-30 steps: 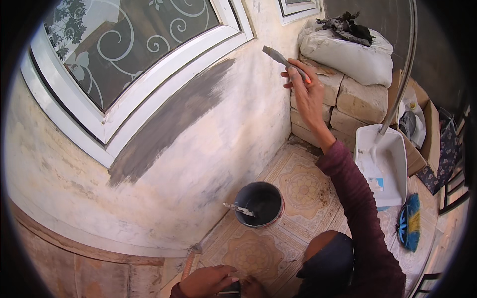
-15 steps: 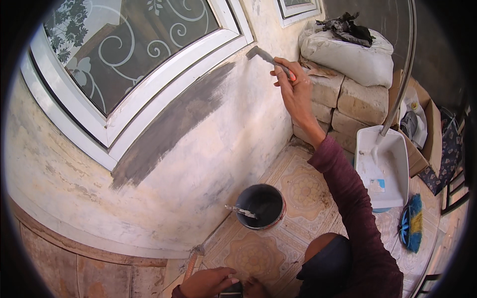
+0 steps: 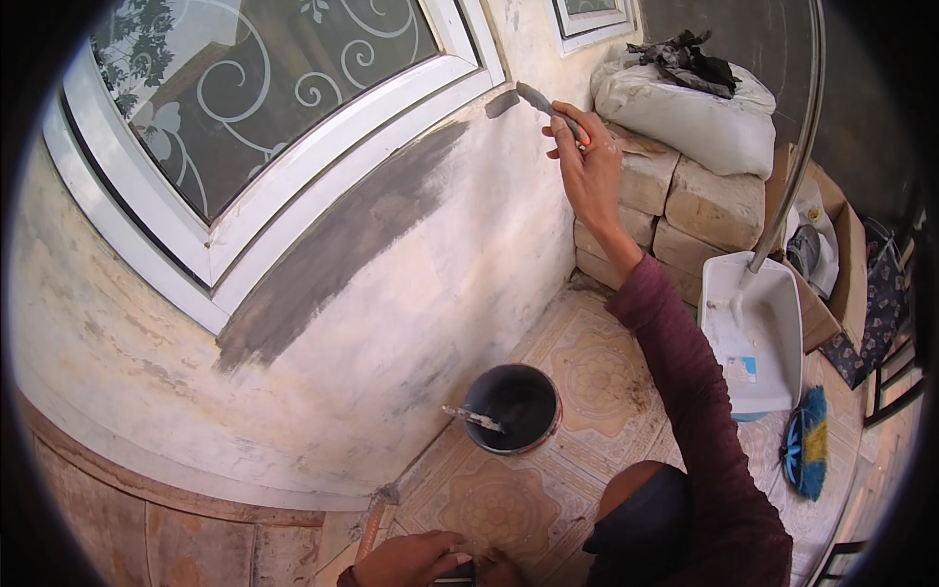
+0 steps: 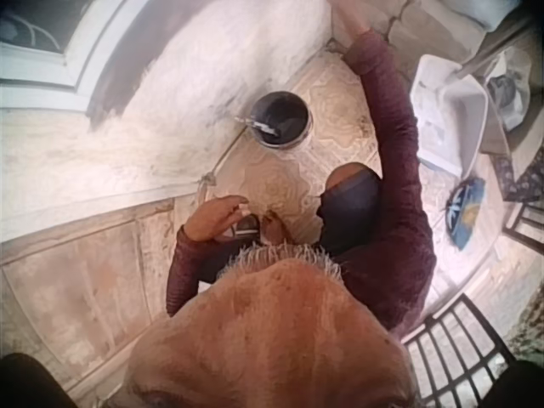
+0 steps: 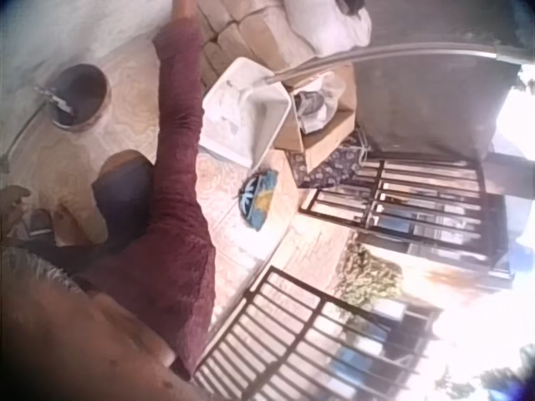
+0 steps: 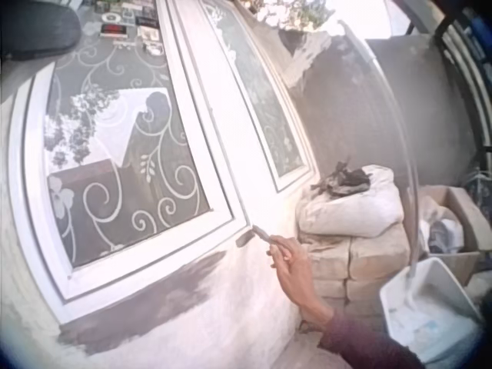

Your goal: The person paints the wall surface around a window frame using a brush and a bucket of grey paint.

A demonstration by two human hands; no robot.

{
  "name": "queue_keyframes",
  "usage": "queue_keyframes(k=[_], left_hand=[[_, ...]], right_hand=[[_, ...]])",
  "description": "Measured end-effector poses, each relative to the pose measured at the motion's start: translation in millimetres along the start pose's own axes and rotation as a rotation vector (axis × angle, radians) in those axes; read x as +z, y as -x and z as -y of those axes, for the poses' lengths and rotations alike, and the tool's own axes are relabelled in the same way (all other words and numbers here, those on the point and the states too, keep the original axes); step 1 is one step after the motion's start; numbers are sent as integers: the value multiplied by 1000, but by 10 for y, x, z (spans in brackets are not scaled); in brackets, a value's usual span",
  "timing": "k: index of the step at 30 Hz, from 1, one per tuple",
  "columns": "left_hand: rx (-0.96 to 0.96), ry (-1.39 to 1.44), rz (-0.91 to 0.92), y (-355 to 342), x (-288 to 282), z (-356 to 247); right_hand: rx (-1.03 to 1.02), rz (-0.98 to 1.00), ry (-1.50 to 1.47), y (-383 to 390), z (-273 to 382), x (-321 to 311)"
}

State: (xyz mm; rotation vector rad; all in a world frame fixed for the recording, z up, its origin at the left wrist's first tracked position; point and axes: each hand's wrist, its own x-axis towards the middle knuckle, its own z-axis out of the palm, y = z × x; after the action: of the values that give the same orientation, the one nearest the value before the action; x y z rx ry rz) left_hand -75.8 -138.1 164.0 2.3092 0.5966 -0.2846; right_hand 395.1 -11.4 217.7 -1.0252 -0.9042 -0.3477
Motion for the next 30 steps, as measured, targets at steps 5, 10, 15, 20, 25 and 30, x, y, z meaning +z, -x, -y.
queue_keyframes(k=[5, 10, 15, 20, 25, 30], left_hand=[[56, -4, -20, -11, 9, 50], [19, -15, 6, -7, -21, 3], [-189, -43, 211, -46, -177, -150], [-130, -70, 197, -31, -163, -132], [-42, -106, 173, -4, -125, -58], [-47, -125, 175, 17, -109, -14]], right_hand=[[-74, 51, 53, -20, -136, 134], [-121, 74, 54, 158, 11, 225], [-96, 111, 21, 247, 147, 239], [-109, 145, -25, 322, 278, 265], [-127, 197, -53, 422, 495, 306], [-147, 213, -47, 441, 642, 201]])
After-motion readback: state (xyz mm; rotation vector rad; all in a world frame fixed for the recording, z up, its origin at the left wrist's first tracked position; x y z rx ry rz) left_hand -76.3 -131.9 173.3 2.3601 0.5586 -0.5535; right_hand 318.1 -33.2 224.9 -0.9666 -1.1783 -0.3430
